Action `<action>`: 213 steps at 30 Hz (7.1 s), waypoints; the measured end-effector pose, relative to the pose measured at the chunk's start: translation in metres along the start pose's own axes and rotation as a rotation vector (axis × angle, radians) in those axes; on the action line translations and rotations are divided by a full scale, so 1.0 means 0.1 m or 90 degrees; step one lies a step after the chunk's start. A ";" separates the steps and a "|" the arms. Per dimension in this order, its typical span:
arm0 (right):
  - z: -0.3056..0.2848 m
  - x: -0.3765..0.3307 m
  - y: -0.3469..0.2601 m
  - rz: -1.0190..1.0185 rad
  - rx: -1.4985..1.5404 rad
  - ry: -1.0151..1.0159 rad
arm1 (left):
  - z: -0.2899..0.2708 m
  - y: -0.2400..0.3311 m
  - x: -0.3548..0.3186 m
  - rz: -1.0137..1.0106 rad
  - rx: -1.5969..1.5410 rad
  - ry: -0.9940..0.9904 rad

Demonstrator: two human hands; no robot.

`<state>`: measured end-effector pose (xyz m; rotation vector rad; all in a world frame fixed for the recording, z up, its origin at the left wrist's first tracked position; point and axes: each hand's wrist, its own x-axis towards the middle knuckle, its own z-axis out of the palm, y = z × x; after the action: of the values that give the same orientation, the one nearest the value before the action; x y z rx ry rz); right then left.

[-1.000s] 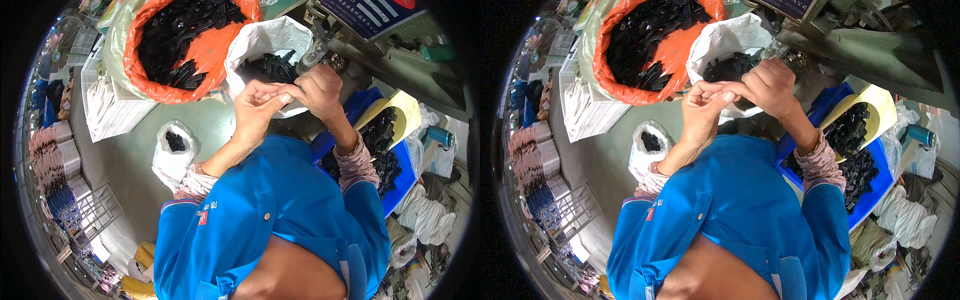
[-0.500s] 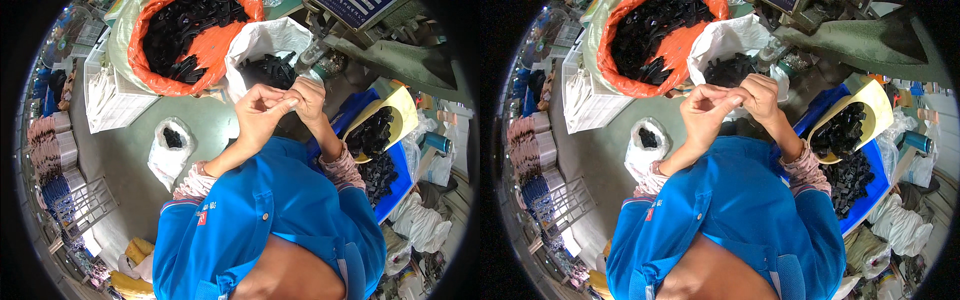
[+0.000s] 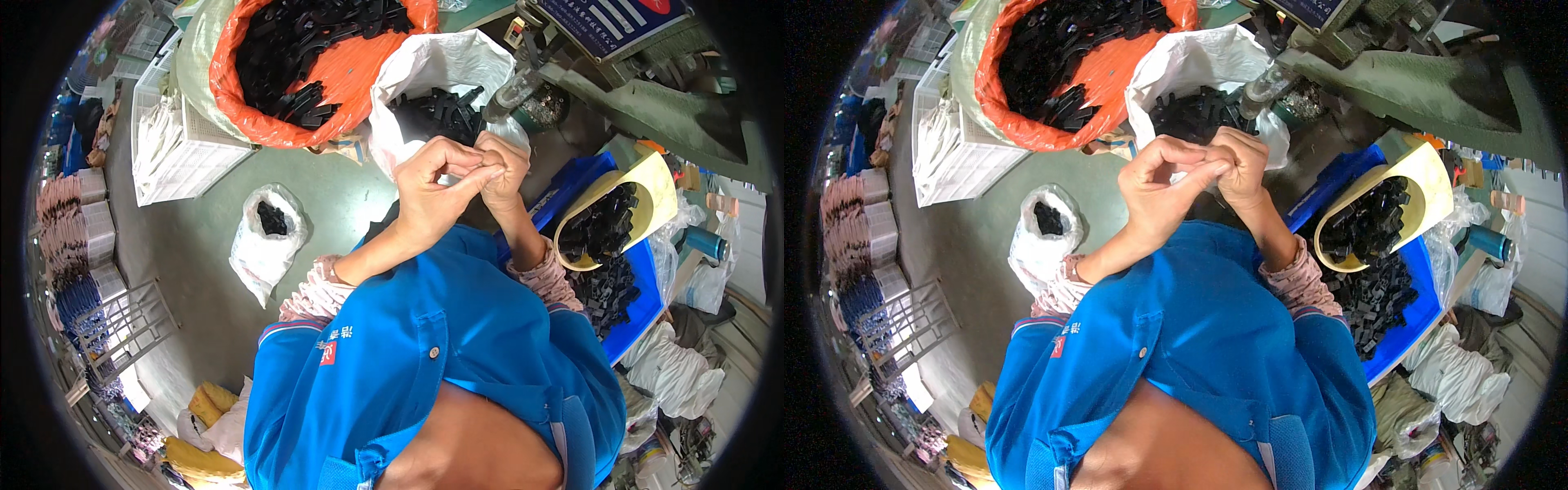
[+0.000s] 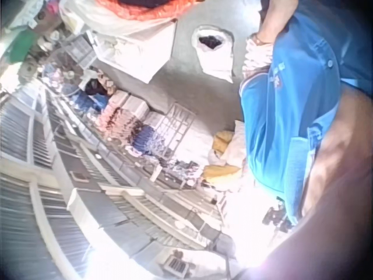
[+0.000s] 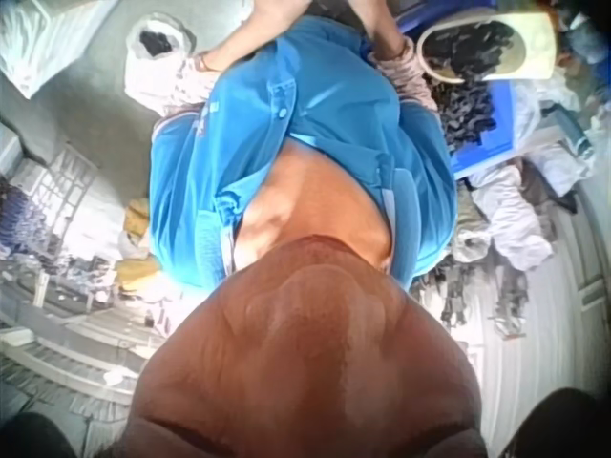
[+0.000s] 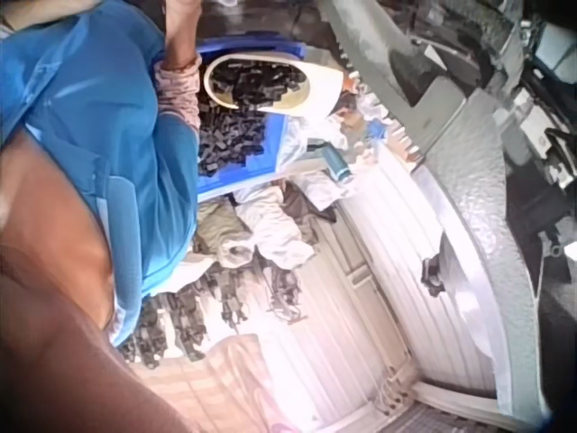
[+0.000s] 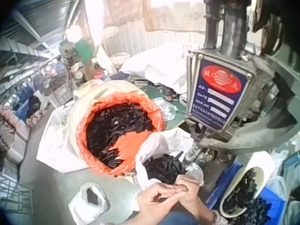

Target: The person repeatedly picks small black plastic parts from a blue bin, joins two pieces together by hand, and places the assembled units into a white sack. The person also briefly handles a small white object with both hands.

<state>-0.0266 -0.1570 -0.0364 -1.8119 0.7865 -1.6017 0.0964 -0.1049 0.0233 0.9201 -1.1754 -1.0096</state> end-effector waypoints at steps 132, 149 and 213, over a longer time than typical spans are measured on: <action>0.25 -0.54 -0.25 0.556 1.467 -0.538 | -0.15 -0.05 0.03 -0.347 -0.165 -0.253; 0.26 -0.52 -0.25 0.578 1.484 -0.534 | -0.22 -0.20 0.02 -0.448 -0.279 -0.183; 0.00 -0.42 -0.24 0.434 0.795 -0.010 | -0.21 0.06 -0.11 0.088 0.296 -0.115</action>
<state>-0.0301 -0.1096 -0.0451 -0.5542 0.1919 -1.1308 0.1165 -0.0920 0.0225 1.1052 -1.6456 -0.7295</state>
